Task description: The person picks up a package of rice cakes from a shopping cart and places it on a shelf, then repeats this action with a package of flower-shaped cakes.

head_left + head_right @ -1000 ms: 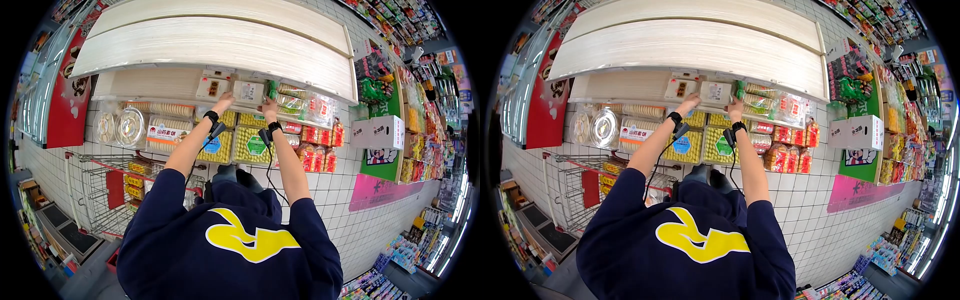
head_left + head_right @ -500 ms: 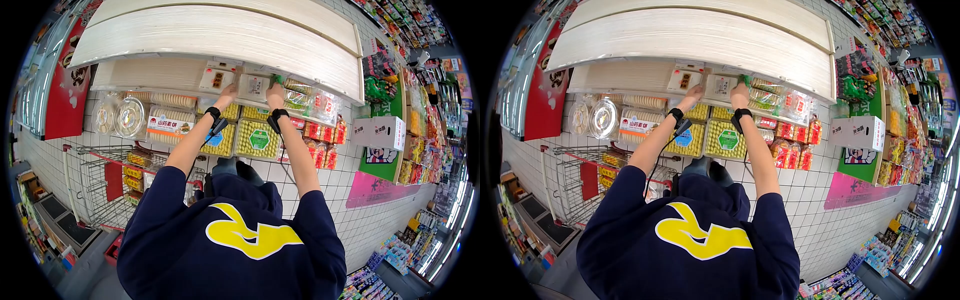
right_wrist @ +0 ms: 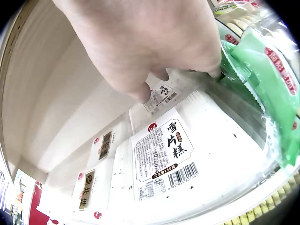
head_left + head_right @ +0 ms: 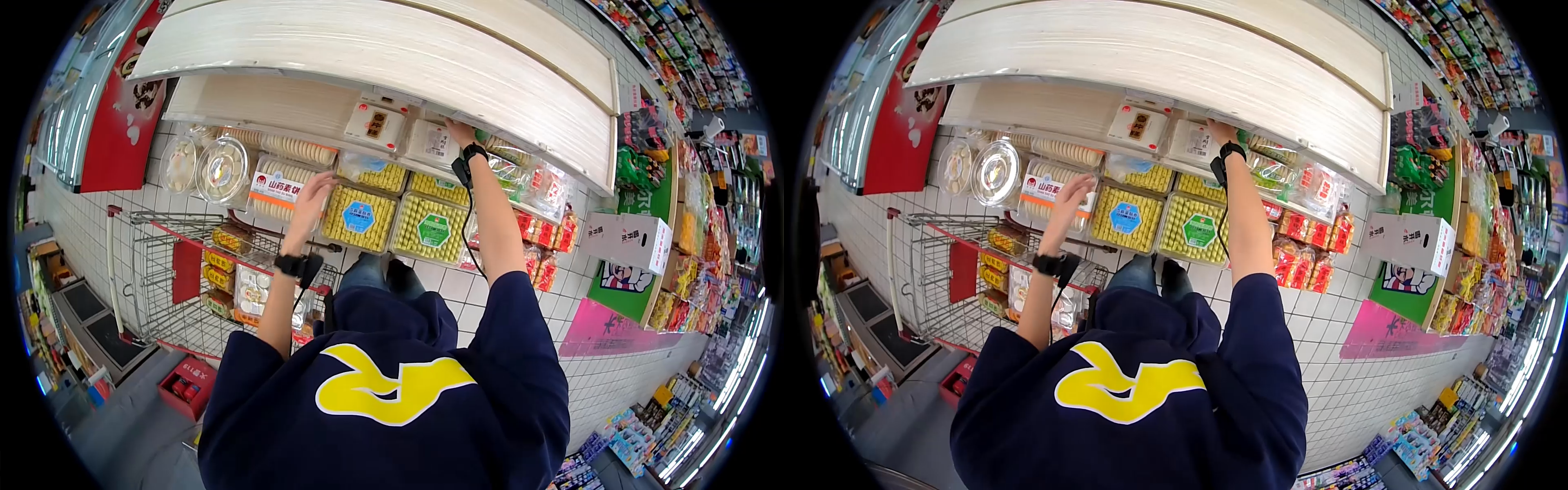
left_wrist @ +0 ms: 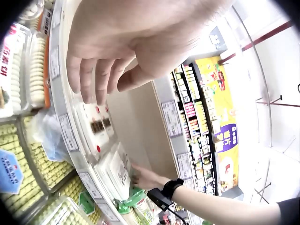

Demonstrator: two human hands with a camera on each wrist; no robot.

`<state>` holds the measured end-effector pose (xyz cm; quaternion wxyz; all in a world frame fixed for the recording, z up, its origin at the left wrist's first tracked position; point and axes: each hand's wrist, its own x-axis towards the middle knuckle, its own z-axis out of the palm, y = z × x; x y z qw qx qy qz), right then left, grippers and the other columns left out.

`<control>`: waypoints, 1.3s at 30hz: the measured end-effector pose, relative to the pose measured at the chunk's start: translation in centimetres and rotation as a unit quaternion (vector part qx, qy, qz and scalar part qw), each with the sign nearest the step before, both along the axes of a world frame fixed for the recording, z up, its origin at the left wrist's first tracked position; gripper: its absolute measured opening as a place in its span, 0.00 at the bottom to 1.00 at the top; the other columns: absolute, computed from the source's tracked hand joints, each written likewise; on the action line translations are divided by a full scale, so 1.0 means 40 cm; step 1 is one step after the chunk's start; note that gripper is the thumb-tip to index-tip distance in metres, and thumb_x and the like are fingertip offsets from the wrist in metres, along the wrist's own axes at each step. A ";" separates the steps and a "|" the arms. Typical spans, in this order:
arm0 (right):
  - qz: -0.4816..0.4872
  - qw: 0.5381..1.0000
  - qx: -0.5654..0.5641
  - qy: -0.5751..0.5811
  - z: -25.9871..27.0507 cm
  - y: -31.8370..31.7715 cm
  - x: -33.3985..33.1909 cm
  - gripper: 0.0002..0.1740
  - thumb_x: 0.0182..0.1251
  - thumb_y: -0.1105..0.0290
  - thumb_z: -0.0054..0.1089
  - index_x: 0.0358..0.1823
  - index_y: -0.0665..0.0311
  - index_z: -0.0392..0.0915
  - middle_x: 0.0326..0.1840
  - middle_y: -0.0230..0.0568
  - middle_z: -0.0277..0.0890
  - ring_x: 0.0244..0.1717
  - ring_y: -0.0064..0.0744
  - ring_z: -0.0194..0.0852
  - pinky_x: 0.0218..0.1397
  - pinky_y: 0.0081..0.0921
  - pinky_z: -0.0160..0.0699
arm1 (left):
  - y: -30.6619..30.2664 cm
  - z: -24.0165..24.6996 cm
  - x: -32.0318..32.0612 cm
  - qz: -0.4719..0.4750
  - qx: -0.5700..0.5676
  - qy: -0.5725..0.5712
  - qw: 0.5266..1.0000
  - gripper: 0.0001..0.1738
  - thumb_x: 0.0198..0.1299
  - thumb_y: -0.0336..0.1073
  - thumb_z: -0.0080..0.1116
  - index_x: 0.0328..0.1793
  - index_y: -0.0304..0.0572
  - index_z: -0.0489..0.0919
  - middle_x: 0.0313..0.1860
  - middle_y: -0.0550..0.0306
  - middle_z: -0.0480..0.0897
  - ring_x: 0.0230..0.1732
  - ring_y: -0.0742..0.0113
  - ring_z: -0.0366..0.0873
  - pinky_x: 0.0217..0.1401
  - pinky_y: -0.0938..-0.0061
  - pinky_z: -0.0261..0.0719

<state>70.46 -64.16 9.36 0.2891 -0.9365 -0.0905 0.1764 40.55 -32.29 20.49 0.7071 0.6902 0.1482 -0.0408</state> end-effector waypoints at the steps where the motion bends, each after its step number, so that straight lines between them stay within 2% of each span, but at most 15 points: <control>1: 0.002 1.000 -0.012 0.020 0.010 0.006 0.000 0.39 0.66 0.41 0.41 0.72 0.57 0.56 0.74 0.52 0.51 0.74 0.55 0.45 0.74 0.43 0.48 | 0.023 0.013 -0.034 0.015 0.006 0.012 1.000 0.20 0.67 0.32 0.46 0.64 0.34 0.69 0.53 0.51 0.79 0.55 0.67 0.73 0.60 0.75 0.67; 6: 0.054 0.990 -0.099 0.085 0.073 0.041 -0.037 0.40 0.66 0.41 0.40 0.74 0.55 0.52 0.77 0.50 0.46 0.77 0.56 0.34 0.75 0.51 0.35 | 0.085 0.071 -0.186 0.107 0.044 0.033 0.993 0.19 0.67 0.31 0.46 0.63 0.35 0.70 0.52 0.51 0.79 0.54 0.66 0.74 0.61 0.74 0.67; 8: -0.017 0.996 -0.083 0.035 0.018 0.036 -0.039 0.40 0.66 0.41 0.40 0.74 0.53 0.50 0.77 0.50 0.43 0.78 0.56 0.31 0.75 0.53 0.29 | 0.096 0.060 -0.213 0.123 0.077 0.040 0.989 0.19 0.67 0.31 0.46 0.63 0.35 0.71 0.53 0.51 0.79 0.56 0.66 0.74 0.61 0.73 0.67; 12: 0.014 0.990 -0.122 0.076 0.055 0.046 -0.024 0.41 0.65 0.39 0.41 0.74 0.52 0.51 0.77 0.49 0.44 0.77 0.57 0.35 0.73 0.56 0.38 | 0.092 0.030 -0.256 0.154 0.098 0.040 0.982 0.19 0.67 0.31 0.45 0.63 0.35 0.71 0.51 0.51 0.79 0.54 0.67 0.74 0.61 0.74 0.67; 18: -0.039 0.997 -0.070 -0.019 -0.069 0.018 0.003 0.47 0.60 0.36 0.46 0.74 0.54 0.49 0.75 0.54 0.49 0.76 0.56 0.39 0.73 0.57 0.41 | 0.004 0.056 -0.234 0.152 0.061 0.021 0.986 0.19 0.67 0.30 0.46 0.63 0.37 0.71 0.50 0.53 0.80 0.53 0.69 0.74 0.59 0.76 0.67; 21: -0.055 0.998 0.011 -0.013 -0.058 0.010 -0.005 0.43 0.60 0.43 0.52 0.72 0.60 0.55 0.71 0.57 0.56 0.71 0.57 0.52 0.70 0.49 0.53 | -0.028 0.079 -0.218 0.148 0.049 0.004 0.988 0.18 0.67 0.30 0.45 0.62 0.36 0.71 0.49 0.54 0.80 0.53 0.70 0.74 0.57 0.77 0.68; 24: -0.020 0.998 -0.063 -0.004 -0.004 0.029 -0.053 0.39 0.62 0.48 0.49 0.71 0.61 0.57 0.72 0.59 0.54 0.73 0.58 0.45 0.73 0.48 0.45 | -0.053 0.104 -0.227 0.154 0.034 -0.013 0.987 0.17 0.67 0.30 0.45 0.62 0.35 0.70 0.50 0.54 0.79 0.52 0.70 0.75 0.57 0.77 0.69; 25: 0.001 0.999 0.022 -0.038 -0.006 0.031 -0.062 0.30 0.62 0.58 0.50 0.66 0.61 0.66 0.66 0.58 0.64 0.66 0.56 0.60 0.68 0.41 0.60 | -0.057 0.106 -0.229 0.151 0.029 -0.012 0.988 0.17 0.67 0.29 0.45 0.62 0.35 0.70 0.50 0.54 0.79 0.52 0.70 0.75 0.58 0.76 0.69; 26: 0.003 0.999 0.022 -0.041 -0.006 0.031 -0.067 0.30 0.62 0.58 0.50 0.66 0.61 0.66 0.66 0.58 0.64 0.66 0.56 0.60 0.68 0.41 0.60 | -0.061 0.108 -0.231 0.147 0.023 -0.012 0.989 0.17 0.67 0.29 0.45 0.62 0.35 0.70 0.50 0.54 0.79 0.52 0.70 0.75 0.58 0.76 0.69; 28: -0.047 0.967 0.248 -0.026 0.052 0.053 -0.129 0.21 0.63 0.65 0.51 0.56 0.65 0.76 0.55 0.46 0.77 0.58 0.41 0.72 0.60 0.35 0.69 | -0.071 0.099 -0.246 0.156 0.028 -0.015 0.987 0.17 0.67 0.29 0.45 0.61 0.34 0.70 0.50 0.53 0.79 0.52 0.70 0.75 0.59 0.76 0.68; 29: -0.099 0.946 0.303 0.051 0.108 0.066 -0.174 0.19 0.66 0.70 0.47 0.56 0.67 0.75 0.54 0.42 0.77 0.55 0.33 0.74 0.56 0.31 0.73 | -0.076 0.092 -0.257 0.162 0.034 -0.014 0.986 0.17 0.67 0.29 0.45 0.61 0.34 0.70 0.50 0.53 0.79 0.52 0.70 0.75 0.59 0.76 0.68; 30: -0.095 0.947 0.302 0.049 0.163 0.079 -0.223 0.19 0.66 0.70 0.47 0.56 0.67 0.75 0.54 0.42 0.77 0.55 0.33 0.74 0.56 0.31 0.73 | -0.080 0.086 -0.268 0.166 0.033 -0.017 0.985 0.17 0.67 0.29 0.45 0.61 0.34 0.70 0.50 0.53 0.79 0.52 0.70 0.75 0.59 0.76 0.68; 32: -0.144 0.855 0.487 0.104 0.256 0.091 -0.318 0.17 0.69 0.70 0.46 0.55 0.69 0.74 0.53 0.43 0.77 0.53 0.32 0.76 0.55 0.28 0.75 | -0.090 0.077 -0.289 0.158 0.055 -0.006 0.986 0.17 0.67 0.28 0.44 0.61 0.33 0.70 0.51 0.52 0.79 0.53 0.69 0.75 0.60 0.76 0.68; 35: -0.144 0.815 0.557 0.063 0.363 0.061 -0.416 0.15 0.70 0.72 0.45 0.53 0.69 0.74 0.51 0.44 0.78 0.51 0.34 0.77 0.55 0.27 0.76 | -0.128 0.071 -0.310 0.179 0.017 -0.025 0.983 0.17 0.67 0.28 0.44 0.61 0.32 0.70 0.51 0.51 0.79 0.54 0.69 0.75 0.60 0.76 0.69; 39: -0.112 0.839 0.533 -0.003 0.502 -0.028 -0.527 0.10 0.70 0.73 0.47 0.47 0.68 0.76 0.44 0.41 0.79 0.46 0.30 0.78 0.52 0.26 0.77 | -0.173 0.098 -0.347 0.186 0.028 -0.043 0.981 0.17 0.68 0.30 0.44 0.62 0.34 0.70 0.52 0.52 0.79 0.56 0.67 0.74 0.60 0.75 0.68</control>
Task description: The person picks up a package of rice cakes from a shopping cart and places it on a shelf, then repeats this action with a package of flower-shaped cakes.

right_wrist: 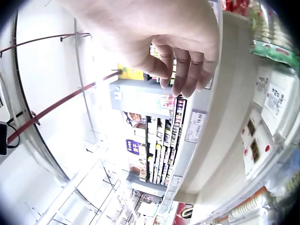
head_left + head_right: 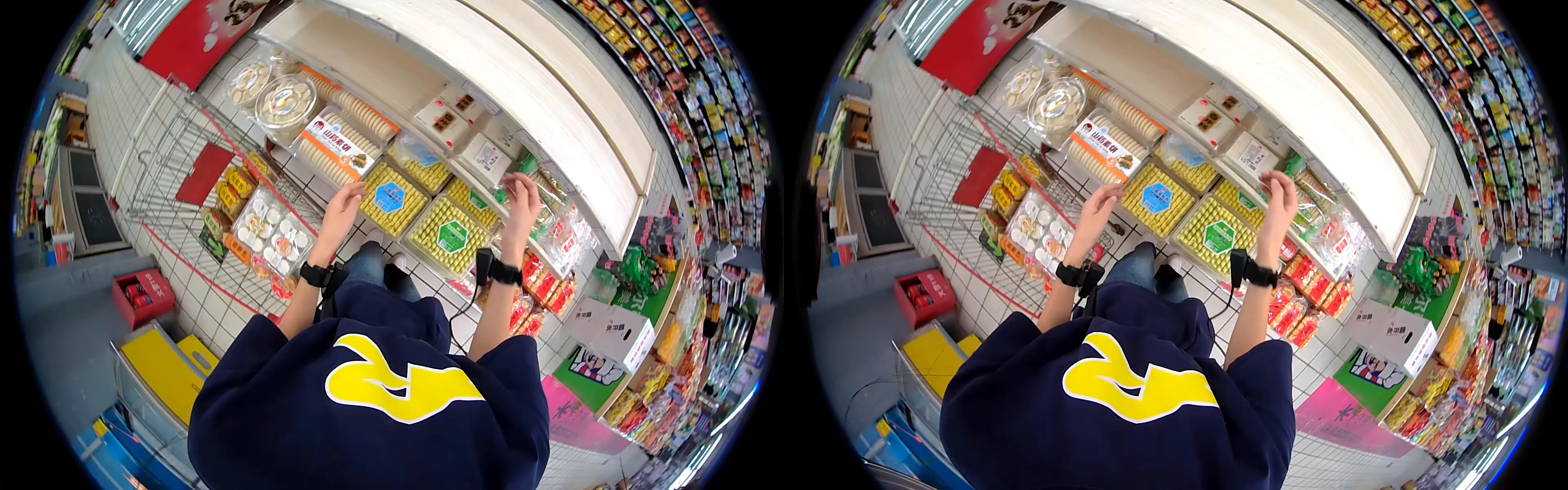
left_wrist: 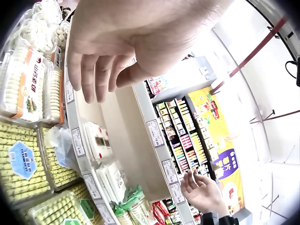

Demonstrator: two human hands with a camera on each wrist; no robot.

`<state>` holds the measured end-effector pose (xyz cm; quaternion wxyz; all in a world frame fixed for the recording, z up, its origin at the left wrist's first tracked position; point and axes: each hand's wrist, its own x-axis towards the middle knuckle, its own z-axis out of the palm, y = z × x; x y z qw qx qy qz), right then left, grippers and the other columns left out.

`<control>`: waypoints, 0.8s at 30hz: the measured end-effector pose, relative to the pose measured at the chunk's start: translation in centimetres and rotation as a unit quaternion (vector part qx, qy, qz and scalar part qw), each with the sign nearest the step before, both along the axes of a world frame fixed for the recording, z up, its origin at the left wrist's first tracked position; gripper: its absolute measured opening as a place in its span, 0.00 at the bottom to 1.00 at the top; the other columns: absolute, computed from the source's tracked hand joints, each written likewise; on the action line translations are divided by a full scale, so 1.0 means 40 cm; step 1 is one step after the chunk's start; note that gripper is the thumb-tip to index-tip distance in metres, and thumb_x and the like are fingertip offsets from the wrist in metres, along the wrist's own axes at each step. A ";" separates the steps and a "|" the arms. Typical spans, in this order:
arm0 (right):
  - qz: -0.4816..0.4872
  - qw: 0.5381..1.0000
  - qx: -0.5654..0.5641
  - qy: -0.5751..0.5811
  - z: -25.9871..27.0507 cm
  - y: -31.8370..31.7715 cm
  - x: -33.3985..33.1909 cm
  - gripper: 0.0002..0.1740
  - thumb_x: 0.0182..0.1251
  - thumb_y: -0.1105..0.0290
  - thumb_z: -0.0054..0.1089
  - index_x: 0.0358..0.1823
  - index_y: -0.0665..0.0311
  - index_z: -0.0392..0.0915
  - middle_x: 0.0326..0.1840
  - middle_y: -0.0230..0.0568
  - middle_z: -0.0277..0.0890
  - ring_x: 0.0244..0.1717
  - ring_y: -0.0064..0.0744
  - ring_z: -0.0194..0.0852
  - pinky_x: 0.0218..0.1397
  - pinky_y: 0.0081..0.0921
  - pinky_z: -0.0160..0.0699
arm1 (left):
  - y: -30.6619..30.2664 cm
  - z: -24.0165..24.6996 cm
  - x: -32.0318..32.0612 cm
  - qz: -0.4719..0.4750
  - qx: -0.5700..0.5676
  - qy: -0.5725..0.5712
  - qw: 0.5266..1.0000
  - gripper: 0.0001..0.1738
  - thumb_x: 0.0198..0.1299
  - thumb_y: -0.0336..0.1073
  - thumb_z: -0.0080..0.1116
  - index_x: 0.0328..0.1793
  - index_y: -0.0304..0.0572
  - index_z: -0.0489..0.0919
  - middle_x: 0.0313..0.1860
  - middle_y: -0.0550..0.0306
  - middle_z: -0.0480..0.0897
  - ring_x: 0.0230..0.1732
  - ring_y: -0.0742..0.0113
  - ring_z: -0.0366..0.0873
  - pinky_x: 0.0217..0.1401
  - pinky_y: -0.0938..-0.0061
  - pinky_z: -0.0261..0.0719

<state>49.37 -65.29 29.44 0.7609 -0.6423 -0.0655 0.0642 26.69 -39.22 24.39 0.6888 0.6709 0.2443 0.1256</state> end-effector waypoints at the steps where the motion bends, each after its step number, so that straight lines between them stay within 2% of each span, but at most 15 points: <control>1: 0.009 1.000 -0.003 -0.012 0.017 -0.022 -0.026 0.09 0.70 0.74 0.47 0.45 0.68 0.76 0.44 0.40 0.79 0.45 0.29 0.78 0.52 0.25 0.76 | -0.012 0.005 -0.010 0.013 0.001 0.000 1.000 0.17 0.68 0.30 0.44 0.62 0.34 0.70 0.52 0.52 0.79 0.56 0.67 0.74 0.60 0.75 0.68; 3: 0.023 1.000 -0.005 -0.020 0.033 -0.046 -0.079 0.08 0.70 0.74 0.47 0.43 0.69 0.75 0.39 0.38 0.77 0.43 0.29 0.77 0.52 0.25 0.76 | -0.036 0.020 -0.032 0.012 0.008 0.001 1.000 0.17 0.68 0.29 0.44 0.62 0.35 0.70 0.51 0.54 0.79 0.55 0.69 0.74 0.59 0.77 0.69; 7: 0.075 0.997 -0.034 -0.002 0.006 -0.086 -0.155 0.08 0.70 0.74 0.48 0.42 0.69 0.76 0.37 0.37 0.77 0.41 0.27 0.76 0.52 0.25 0.76 | -0.091 0.060 -0.094 0.021 0.018 0.012 1.000 0.17 0.68 0.30 0.45 0.61 0.36 0.71 0.49 0.57 0.78 0.54 0.71 0.73 0.57 0.78 0.69; 15: 0.135 0.989 -0.008 0.058 -0.022 -0.054 -0.253 0.08 0.70 0.74 0.48 0.41 0.70 0.76 0.36 0.38 0.77 0.40 0.26 0.76 0.51 0.24 0.76 | -0.147 0.014 -0.292 0.094 -0.010 0.010 0.995 0.17 0.68 0.31 0.44 0.61 0.37 0.70 0.49 0.57 0.79 0.53 0.71 0.75 0.58 0.75 0.70; 19: 0.182 0.982 0.005 0.049 0.007 -0.026 -0.264 0.07 0.70 0.74 0.48 0.42 0.68 0.75 0.38 0.39 0.78 0.42 0.28 0.77 0.54 0.26 0.75 | -0.145 -0.049 -0.409 0.132 0.016 0.080 0.988 0.17 0.67 0.31 0.45 0.61 0.36 0.71 0.49 0.55 0.79 0.52 0.70 0.75 0.58 0.74 0.71; 20: 0.185 0.982 -0.002 0.048 0.015 -0.021 -0.265 0.07 0.70 0.74 0.48 0.42 0.68 0.75 0.38 0.39 0.78 0.42 0.28 0.77 0.54 0.25 0.75 | -0.144 -0.065 -0.435 0.146 0.062 0.085 0.984 0.17 0.66 0.33 0.46 0.59 0.37 0.72 0.48 0.51 0.80 0.48 0.67 0.77 0.52 0.73 0.74; 24: 0.219 0.975 -0.014 0.042 0.019 -0.006 -0.267 0.08 0.70 0.74 0.48 0.44 0.69 0.75 0.39 0.39 0.78 0.42 0.28 0.77 0.54 0.25 0.75 | -0.138 -0.079 -0.511 0.179 0.062 0.094 0.977 0.17 0.65 0.33 0.46 0.59 0.36 0.72 0.46 0.51 0.80 0.46 0.67 0.77 0.51 0.73 0.74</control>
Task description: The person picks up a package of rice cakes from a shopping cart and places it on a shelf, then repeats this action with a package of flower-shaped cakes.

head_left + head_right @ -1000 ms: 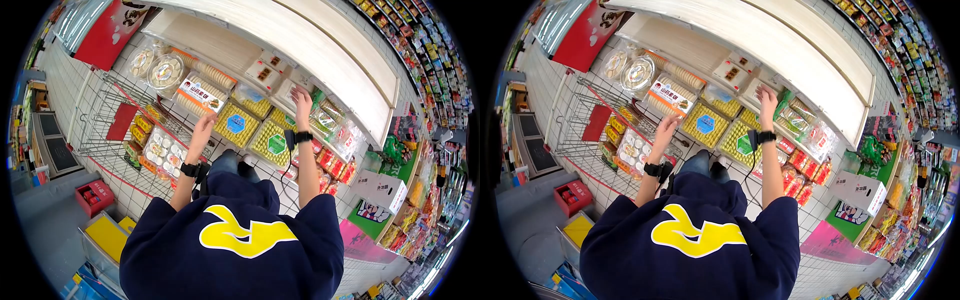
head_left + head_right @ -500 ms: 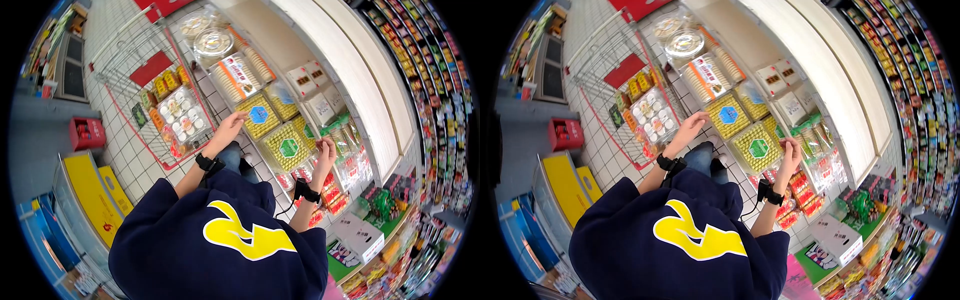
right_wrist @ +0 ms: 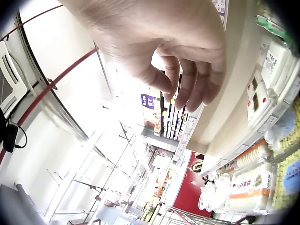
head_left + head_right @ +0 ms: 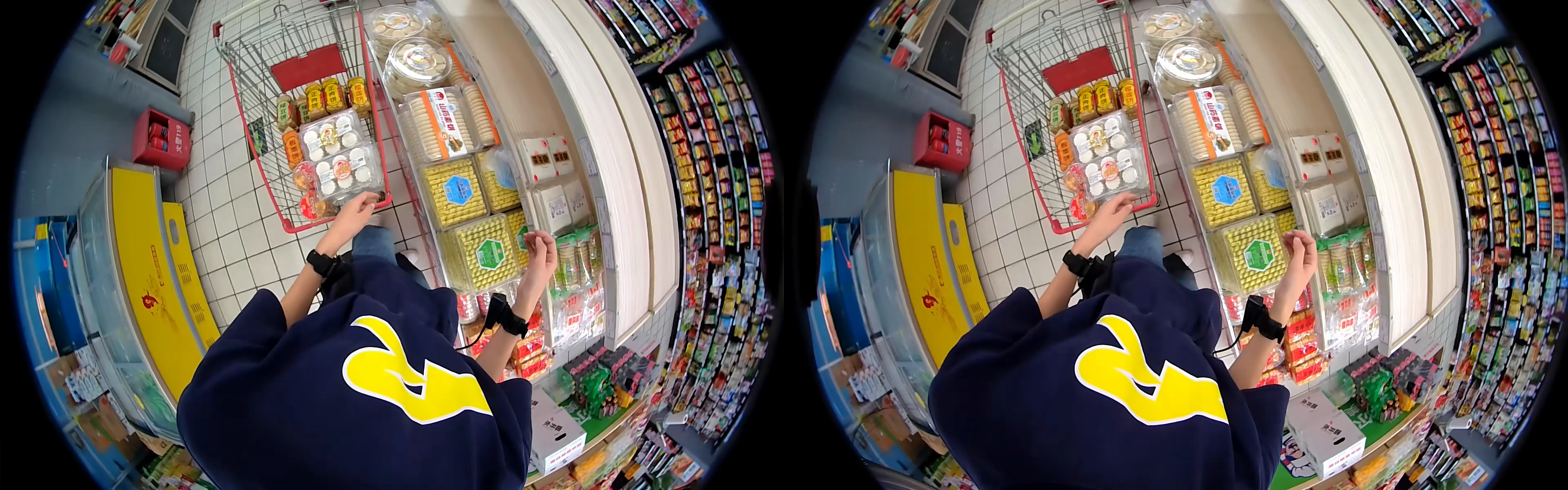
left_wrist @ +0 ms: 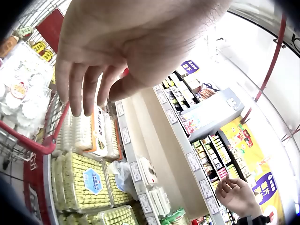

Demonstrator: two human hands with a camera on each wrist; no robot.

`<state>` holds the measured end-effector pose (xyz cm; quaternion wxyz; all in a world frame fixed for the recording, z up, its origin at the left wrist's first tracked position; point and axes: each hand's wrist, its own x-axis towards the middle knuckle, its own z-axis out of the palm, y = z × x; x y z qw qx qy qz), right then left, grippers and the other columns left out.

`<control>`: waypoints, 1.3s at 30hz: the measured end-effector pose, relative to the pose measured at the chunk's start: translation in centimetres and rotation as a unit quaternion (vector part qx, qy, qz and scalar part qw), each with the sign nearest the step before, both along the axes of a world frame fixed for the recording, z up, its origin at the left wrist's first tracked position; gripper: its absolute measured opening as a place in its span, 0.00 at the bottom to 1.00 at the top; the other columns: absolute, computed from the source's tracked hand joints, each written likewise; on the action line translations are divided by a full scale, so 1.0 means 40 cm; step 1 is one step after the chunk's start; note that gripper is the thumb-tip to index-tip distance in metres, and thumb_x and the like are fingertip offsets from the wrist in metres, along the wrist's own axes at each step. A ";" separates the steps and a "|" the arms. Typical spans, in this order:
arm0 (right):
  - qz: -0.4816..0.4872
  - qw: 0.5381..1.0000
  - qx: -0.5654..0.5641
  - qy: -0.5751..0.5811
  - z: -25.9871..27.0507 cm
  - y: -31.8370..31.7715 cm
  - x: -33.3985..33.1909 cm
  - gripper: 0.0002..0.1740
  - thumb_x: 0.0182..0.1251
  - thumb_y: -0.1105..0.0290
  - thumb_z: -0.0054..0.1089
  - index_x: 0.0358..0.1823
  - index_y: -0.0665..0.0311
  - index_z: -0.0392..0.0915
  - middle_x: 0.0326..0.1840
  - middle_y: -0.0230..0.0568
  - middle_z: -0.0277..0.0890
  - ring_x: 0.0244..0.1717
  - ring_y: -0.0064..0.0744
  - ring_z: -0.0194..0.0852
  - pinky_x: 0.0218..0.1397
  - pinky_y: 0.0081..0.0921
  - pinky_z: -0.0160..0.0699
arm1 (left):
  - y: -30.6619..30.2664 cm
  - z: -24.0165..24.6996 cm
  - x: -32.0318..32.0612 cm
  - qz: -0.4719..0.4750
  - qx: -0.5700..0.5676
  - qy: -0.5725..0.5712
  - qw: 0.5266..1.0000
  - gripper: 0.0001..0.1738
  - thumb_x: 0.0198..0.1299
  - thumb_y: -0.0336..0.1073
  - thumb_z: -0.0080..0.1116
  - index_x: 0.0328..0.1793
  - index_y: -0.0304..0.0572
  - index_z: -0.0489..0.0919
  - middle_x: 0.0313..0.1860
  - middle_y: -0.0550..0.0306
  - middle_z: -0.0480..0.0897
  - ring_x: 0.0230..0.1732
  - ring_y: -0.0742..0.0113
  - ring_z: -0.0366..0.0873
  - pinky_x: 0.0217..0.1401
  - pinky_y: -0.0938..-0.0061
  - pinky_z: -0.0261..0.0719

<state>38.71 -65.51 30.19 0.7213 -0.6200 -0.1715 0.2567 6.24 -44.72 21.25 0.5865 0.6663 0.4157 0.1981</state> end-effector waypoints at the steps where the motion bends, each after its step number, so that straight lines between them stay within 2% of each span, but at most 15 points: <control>1: 0.007 1.000 -0.002 -0.001 -0.001 0.006 -0.001 0.08 0.70 0.74 0.48 0.44 0.69 0.75 0.39 0.39 0.78 0.42 0.28 0.77 0.54 0.25 0.75 | 0.001 0.007 -0.018 0.002 -0.013 0.021 1.000 0.18 0.66 0.33 0.46 0.60 0.37 0.72 0.48 0.52 0.80 0.49 0.67 0.76 0.54 0.74 0.72; 12: 0.202 0.975 -0.095 0.012 -0.016 0.226 -0.080 0.14 0.70 0.69 0.50 0.52 0.69 0.74 0.45 0.39 0.78 0.48 0.26 0.77 0.55 0.23 0.75 | -0.016 -0.035 -0.188 0.064 -0.074 0.072 0.993 0.19 0.67 0.36 0.47 0.60 0.33 0.71 0.51 0.51 0.79 0.54 0.66 0.76 0.57 0.75 0.72; 17: 0.231 0.966 -0.114 -0.009 0.035 0.356 -0.140 0.15 0.71 0.68 0.50 0.53 0.69 0.74 0.46 0.40 0.78 0.49 0.27 0.77 0.55 0.23 0.74 | 0.049 -0.055 -0.273 0.066 -0.094 0.113 0.987 0.20 0.66 0.37 0.48 0.60 0.33 0.71 0.51 0.51 0.79 0.53 0.65 0.76 0.57 0.75 0.71; 19: 0.259 0.959 -0.112 -0.010 0.040 0.400 -0.158 0.15 0.71 0.68 0.50 0.54 0.69 0.73 0.47 0.40 0.78 0.49 0.27 0.77 0.55 0.22 0.74 | 0.082 -0.083 -0.293 0.107 -0.043 0.050 0.992 0.18 0.63 0.35 0.50 0.57 0.33 0.73 0.38 0.53 0.80 0.39 0.66 0.76 0.44 0.74 0.74; 24: 0.322 0.938 -0.123 -0.021 0.018 0.500 -0.228 0.15 0.70 0.70 0.50 0.54 0.68 0.73 0.46 0.41 0.78 0.46 0.27 0.77 0.52 0.23 0.74 | 0.174 -0.130 -0.331 0.106 -0.049 0.072 0.991 0.18 0.64 0.37 0.50 0.56 0.33 0.74 0.45 0.49 0.81 0.48 0.64 0.78 0.51 0.73 0.75; 28: 0.377 0.918 -0.121 -0.030 -0.035 0.576 -0.318 0.16 0.68 0.70 0.52 0.55 0.68 0.72 0.46 0.41 0.78 0.48 0.27 0.76 0.54 0.22 0.73 | 0.250 -0.214 -0.365 0.104 -0.093 0.016 0.990 0.19 0.64 0.36 0.50 0.57 0.32 0.73 0.44 0.48 0.81 0.47 0.65 0.78 0.52 0.74 0.74; 30: 0.458 0.870 -0.175 -0.060 -0.044 0.605 -0.366 0.19 0.67 0.67 0.54 0.57 0.68 0.71 0.47 0.41 0.78 0.50 0.27 0.75 0.55 0.23 0.72 | 0.287 -0.221 -0.377 0.091 -0.106 0.030 0.990 0.19 0.64 0.36 0.50 0.58 0.32 0.73 0.44 0.48 0.81 0.48 0.65 0.78 0.52 0.74 0.73; 31: 0.450 0.874 -0.176 -0.059 -0.049 0.620 -0.385 0.19 0.67 0.67 0.54 0.57 0.68 0.71 0.47 0.41 0.78 0.50 0.27 0.75 0.55 0.23 0.72 | 0.305 -0.221 -0.382 0.088 -0.121 0.046 0.988 0.19 0.64 0.36 0.50 0.58 0.31 0.72 0.45 0.49 0.81 0.49 0.65 0.78 0.53 0.74 0.73; 33: 0.469 0.843 -0.261 -0.040 -0.068 0.646 -0.414 0.22 0.67 0.64 0.55 0.58 0.68 0.70 0.49 0.44 0.77 0.52 0.30 0.74 0.56 0.26 0.71 | 0.340 -0.228 -0.395 0.074 -0.148 0.063 0.984 0.18 0.67 0.34 0.47 0.59 0.33 0.72 0.50 0.51 0.80 0.53 0.65 0.76 0.59 0.73 0.70; 34: 0.452 0.851 -0.255 -0.075 -0.115 0.655 -0.419 0.27 0.64 0.62 0.56 0.61 0.69 0.67 0.53 0.52 0.75 0.56 0.38 0.73 0.59 0.32 0.70 | 0.353 -0.234 -0.405 0.084 -0.124 0.062 0.987 0.18 0.66 0.34 0.47 0.59 0.33 0.73 0.50 0.51 0.80 0.53 0.65 0.76 0.59 0.73 0.70; 35: 0.446 0.854 -0.257 -0.072 -0.161 0.670 -0.421 0.27 0.64 0.62 0.56 0.61 0.69 0.67 0.53 0.52 0.75 0.56 0.38 0.73 0.59 0.32 0.70 | 0.368 -0.241 -0.411 0.093 -0.099 0.061 0.989 0.17 0.66 0.34 0.47 0.58 0.33 0.73 0.50 0.52 0.81 0.53 0.64 0.76 0.60 0.74 0.69; 36: 0.421 0.863 -0.254 -0.114 -0.219 0.682 -0.418 0.29 0.63 0.63 0.56 0.63 0.71 0.64 0.56 0.56 0.72 0.57 0.44 0.71 0.60 0.36 0.69 | 0.380 -0.227 -0.416 0.108 -0.120 0.026 0.987 0.22 0.63 0.33 0.50 0.62 0.31 0.69 0.52 0.46 0.78 0.55 0.60 0.74 0.60 0.70 0.70; 37: 0.394 0.870 -0.252 -0.155 -0.271 0.690 -0.419 0.33 0.61 0.64 0.56 0.65 0.72 0.60 0.58 0.60 0.69 0.59 0.51 0.69 0.62 0.40 0.68 | 0.387 -0.225 -0.425 0.099 -0.122 0.028 0.987 0.22 0.63 0.33 0.50 0.62 0.31 0.69 0.52 0.46 0.78 0.55 0.60 0.74 0.60 0.70 0.70; 38: 0.386 0.873 -0.255 -0.152 -0.319 0.700 -0.419 0.33 0.61 0.64 0.56 0.65 0.72 0.60 0.58 0.60 0.69 0.59 0.51 0.69 0.62 0.40 0.68 | 0.397 -0.226 -0.433 0.182 -0.016 0.045 0.982 0.25 0.62 0.31 0.50 0.65 0.31 0.66 0.57 0.44 0.73 0.60 0.58 0.70 0.62 0.69 0.67; 39: 0.351 0.865 -0.270 -0.237 -0.363 0.703 -0.424 0.35 0.60 0.64 0.56 0.66 0.74 0.57 0.60 0.62 0.66 0.60 0.56 0.67 0.62 0.43 0.66 | 0.396 -0.227 -0.444 0.263 0.087 0.061 0.959 0.27 0.61 0.30 0.50 0.68 0.31 0.63 0.63 0.42 0.69 0.65 0.56 0.66 0.64 0.67 0.65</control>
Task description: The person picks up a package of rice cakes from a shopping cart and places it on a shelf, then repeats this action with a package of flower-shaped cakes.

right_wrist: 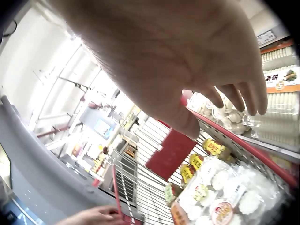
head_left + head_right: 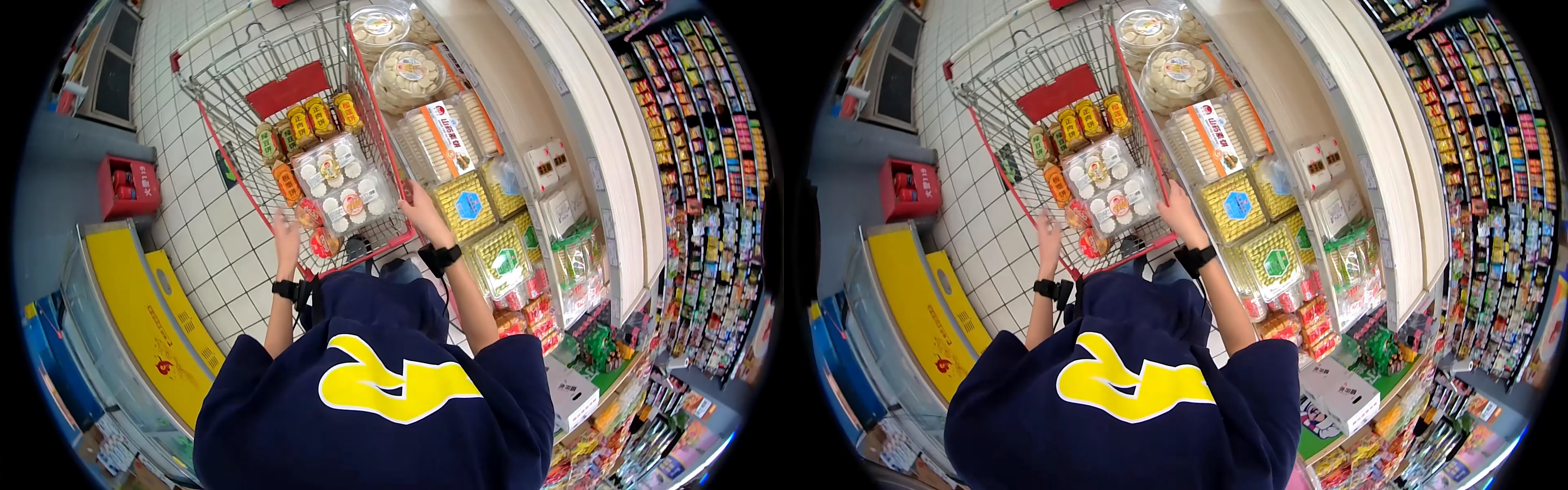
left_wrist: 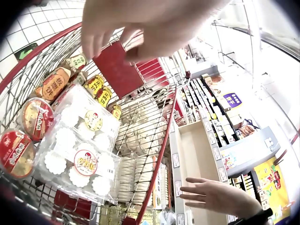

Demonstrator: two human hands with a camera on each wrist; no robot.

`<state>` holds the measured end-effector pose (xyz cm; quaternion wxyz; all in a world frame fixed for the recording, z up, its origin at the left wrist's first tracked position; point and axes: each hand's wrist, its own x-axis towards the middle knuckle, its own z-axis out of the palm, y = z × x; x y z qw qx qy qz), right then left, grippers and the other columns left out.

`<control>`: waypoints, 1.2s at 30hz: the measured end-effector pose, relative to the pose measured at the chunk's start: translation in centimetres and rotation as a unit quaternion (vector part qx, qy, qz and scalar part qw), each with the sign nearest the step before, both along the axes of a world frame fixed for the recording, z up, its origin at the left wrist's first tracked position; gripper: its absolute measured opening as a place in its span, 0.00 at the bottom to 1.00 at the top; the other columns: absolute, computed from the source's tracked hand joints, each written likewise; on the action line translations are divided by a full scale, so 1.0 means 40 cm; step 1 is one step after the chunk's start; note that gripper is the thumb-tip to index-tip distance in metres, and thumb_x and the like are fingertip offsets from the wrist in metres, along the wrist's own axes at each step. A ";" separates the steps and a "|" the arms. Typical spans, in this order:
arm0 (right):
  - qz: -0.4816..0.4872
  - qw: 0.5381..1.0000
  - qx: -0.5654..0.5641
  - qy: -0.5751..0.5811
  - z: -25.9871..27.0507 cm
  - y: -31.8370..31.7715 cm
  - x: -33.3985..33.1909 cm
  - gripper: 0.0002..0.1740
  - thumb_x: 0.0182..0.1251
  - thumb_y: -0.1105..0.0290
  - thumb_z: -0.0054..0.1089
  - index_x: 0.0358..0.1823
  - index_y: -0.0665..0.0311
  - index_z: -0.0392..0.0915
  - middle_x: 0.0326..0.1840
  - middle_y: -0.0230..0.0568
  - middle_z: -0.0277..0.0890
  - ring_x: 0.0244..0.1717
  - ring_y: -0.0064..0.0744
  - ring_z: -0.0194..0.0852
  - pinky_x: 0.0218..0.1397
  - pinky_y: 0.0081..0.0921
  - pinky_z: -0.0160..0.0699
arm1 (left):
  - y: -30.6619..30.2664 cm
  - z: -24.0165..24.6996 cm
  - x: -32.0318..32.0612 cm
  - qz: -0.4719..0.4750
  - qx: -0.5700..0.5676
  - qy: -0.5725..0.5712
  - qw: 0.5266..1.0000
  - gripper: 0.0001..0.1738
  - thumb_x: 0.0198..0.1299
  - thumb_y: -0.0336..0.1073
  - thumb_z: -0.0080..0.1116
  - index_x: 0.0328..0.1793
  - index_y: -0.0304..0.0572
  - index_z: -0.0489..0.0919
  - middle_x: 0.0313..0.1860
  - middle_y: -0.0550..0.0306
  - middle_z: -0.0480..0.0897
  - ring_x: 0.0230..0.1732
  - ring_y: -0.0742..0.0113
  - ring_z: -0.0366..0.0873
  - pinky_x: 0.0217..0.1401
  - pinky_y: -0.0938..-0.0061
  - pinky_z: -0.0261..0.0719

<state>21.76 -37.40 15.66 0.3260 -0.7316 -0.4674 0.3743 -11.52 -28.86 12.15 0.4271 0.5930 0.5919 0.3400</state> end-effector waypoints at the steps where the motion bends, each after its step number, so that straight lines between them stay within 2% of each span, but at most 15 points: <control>1: -0.007 0.996 0.021 -0.091 -0.024 0.003 -0.007 0.38 0.58 0.65 0.56 0.67 0.75 0.53 0.62 0.64 0.63 0.60 0.61 0.65 0.63 0.46 0.65 | 0.003 0.014 -0.016 0.039 0.041 -0.019 0.998 0.30 0.61 0.29 0.50 0.70 0.32 0.59 0.66 0.42 0.64 0.68 0.54 0.62 0.67 0.66 0.61; 2: -0.014 0.995 0.018 -0.094 -0.048 0.011 -0.013 0.38 0.58 0.65 0.56 0.67 0.75 0.53 0.62 0.64 0.63 0.60 0.61 0.65 0.63 0.46 0.65 | 0.011 0.029 -0.029 0.079 0.084 -0.039 0.993 0.33 0.60 0.28 0.49 0.72 0.32 0.55 0.70 0.42 0.60 0.70 0.52 0.58 0.70 0.65 0.57; 4: -0.011 0.985 -0.032 -0.167 -0.090 0.021 -0.039 0.40 0.58 0.64 0.57 0.68 0.76 0.50 0.64 0.65 0.61 0.59 0.65 0.64 0.62 0.46 0.66 | -0.003 0.098 -0.036 0.133 0.105 0.084 0.982 0.35 0.60 0.27 0.48 0.73 0.31 0.52 0.71 0.40 0.57 0.72 0.49 0.54 0.74 0.64 0.51; 5: -0.017 0.985 -0.040 -0.167 -0.118 0.028 -0.048 0.41 0.59 0.65 0.57 0.69 0.75 0.48 0.61 0.66 0.63 0.58 0.64 0.66 0.60 0.46 0.68 | -0.004 0.080 -0.043 0.130 0.102 0.083 0.983 0.35 0.60 0.27 0.48 0.73 0.31 0.52 0.71 0.40 0.57 0.72 0.49 0.54 0.74 0.64 0.51; 7: -0.026 0.989 -0.041 -0.141 -0.133 0.036 -0.067 0.41 0.61 0.65 0.56 0.70 0.75 0.47 0.62 0.69 0.62 0.59 0.64 0.65 0.61 0.45 0.67 | -0.015 0.041 -0.089 0.144 0.103 0.211 0.961 0.37 0.63 0.32 0.50 0.74 0.30 0.47 0.73 0.37 0.53 0.75 0.48 0.49 0.75 0.62 0.47; 8: -0.033 0.992 -0.031 -0.119 -0.137 0.052 -0.065 0.41 0.63 0.64 0.55 0.71 0.76 0.45 0.62 0.72 0.61 0.61 0.64 0.63 0.63 0.44 0.66 | -0.013 0.015 -0.101 0.140 0.101 0.211 0.962 0.37 0.63 0.32 0.50 0.74 0.30 0.47 0.73 0.37 0.53 0.75 0.48 0.49 0.75 0.62 0.47; 10: -0.034 0.992 -0.051 -0.108 -0.149 0.058 -0.063 0.39 0.66 0.65 0.51 0.72 0.72 0.42 0.62 0.74 0.59 0.60 0.66 0.64 0.58 0.47 0.69 | -0.024 -0.044 -0.137 0.138 -0.023 0.170 0.975 0.40 0.65 0.37 0.52 0.75 0.29 0.44 0.74 0.35 0.51 0.75 0.48 0.49 0.75 0.62 0.47; 12: -0.052 0.994 0.011 -0.093 -0.176 0.067 -0.054 0.35 0.68 0.67 0.47 0.72 0.65 0.44 0.59 0.75 0.63 0.54 0.69 0.68 0.52 0.51 0.72 | -0.023 -0.087 -0.152 0.142 -0.064 0.117 0.981 0.38 0.68 0.41 0.49 0.76 0.31 0.45 0.73 0.35 0.55 0.73 0.50 0.54 0.74 0.64 0.51; 14: -0.072 0.994 -0.010 -0.076 -0.195 0.073 -0.052 0.32 0.68 0.67 0.45 0.71 0.61 0.46 0.54 0.74 0.66 0.50 0.70 0.69 0.49 0.53 0.72 | -0.019 -0.096 -0.148 0.100 -0.084 -0.007 0.991 0.33 0.70 0.40 0.45 0.75 0.33 0.51 0.70 0.38 0.61 0.71 0.53 0.59 0.72 0.66 0.55; 18: -0.097 0.992 -0.056 -0.055 -0.174 0.091 -0.049 0.28 0.70 0.67 0.42 0.70 0.53 0.49 0.39 0.71 0.74 0.42 0.69 0.73 0.42 0.56 0.70 | -0.010 -0.123 -0.104 0.117 -0.077 0.018 0.990 0.31 0.72 0.45 0.42 0.73 0.31 0.55 0.69 0.41 0.64 0.69 0.55 0.61 0.70 0.66 0.58; 20: -0.094 0.992 -0.051 -0.062 -0.189 0.091 -0.047 0.27 0.70 0.66 0.42 0.69 0.53 0.50 0.38 0.70 0.74 0.41 0.68 0.74 0.41 0.56 0.70 | 0.004 -0.135 -0.089 0.138 -0.066 0.024 0.988 0.27 0.72 0.44 0.42 0.69 0.32 0.61 0.66 0.44 0.68 0.66 0.58 0.65 0.64 0.68 0.64; 21: -0.091 0.992 -0.041 -0.073 -0.199 0.094 -0.045 0.26 0.70 0.66 0.41 0.69 0.53 0.52 0.37 0.69 0.75 0.41 0.67 0.74 0.40 0.55 0.70 | 0.003 -0.191 -0.105 0.142 -0.041 0.023 0.989 0.27 0.73 0.46 0.40 0.70 0.34 0.59 0.64 0.45 0.70 0.60 0.58 0.71 0.59 0.68 0.68; 26: -0.101 0.992 -0.029 -0.071 -0.246 0.096 -0.047 0.27 0.68 0.71 0.44 0.69 0.53 0.53 0.43 0.61 0.77 0.43 0.64 0.76 0.43 0.50 0.73 | 0.000 -0.196 -0.053 0.230 -0.071 -0.060 0.969 0.29 0.73 0.47 0.37 0.74 0.41 0.51 0.64 0.47 0.71 0.53 0.58 0.76 0.53 0.68 0.72; 31: -0.099 0.990 -0.060 -0.075 -0.221 0.113 -0.056 0.26 0.69 0.70 0.45 0.68 0.56 0.54 0.42 0.61 0.77 0.40 0.64 0.76 0.40 0.50 0.73 | 0.012 -0.199 -0.043 0.255 -0.039 -0.047 0.965 0.24 0.73 0.43 0.36 0.70 0.40 0.60 0.57 0.51 0.75 0.40 0.68 0.73 0.43 0.72 0.71; 36: -0.094 0.993 -0.038 -0.066 -0.241 0.134 -0.056 0.26 0.69 0.71 0.45 0.68 0.57 0.54 0.44 0.61 0.77 0.41 0.63 0.76 0.39 0.49 0.74 | 0.033 -0.171 -0.042 0.253 -0.050 -0.036 0.966 0.21 0.73 0.42 0.36 0.67 0.43 0.61 0.57 0.55 0.74 0.40 0.73 0.72 0.44 0.75 0.70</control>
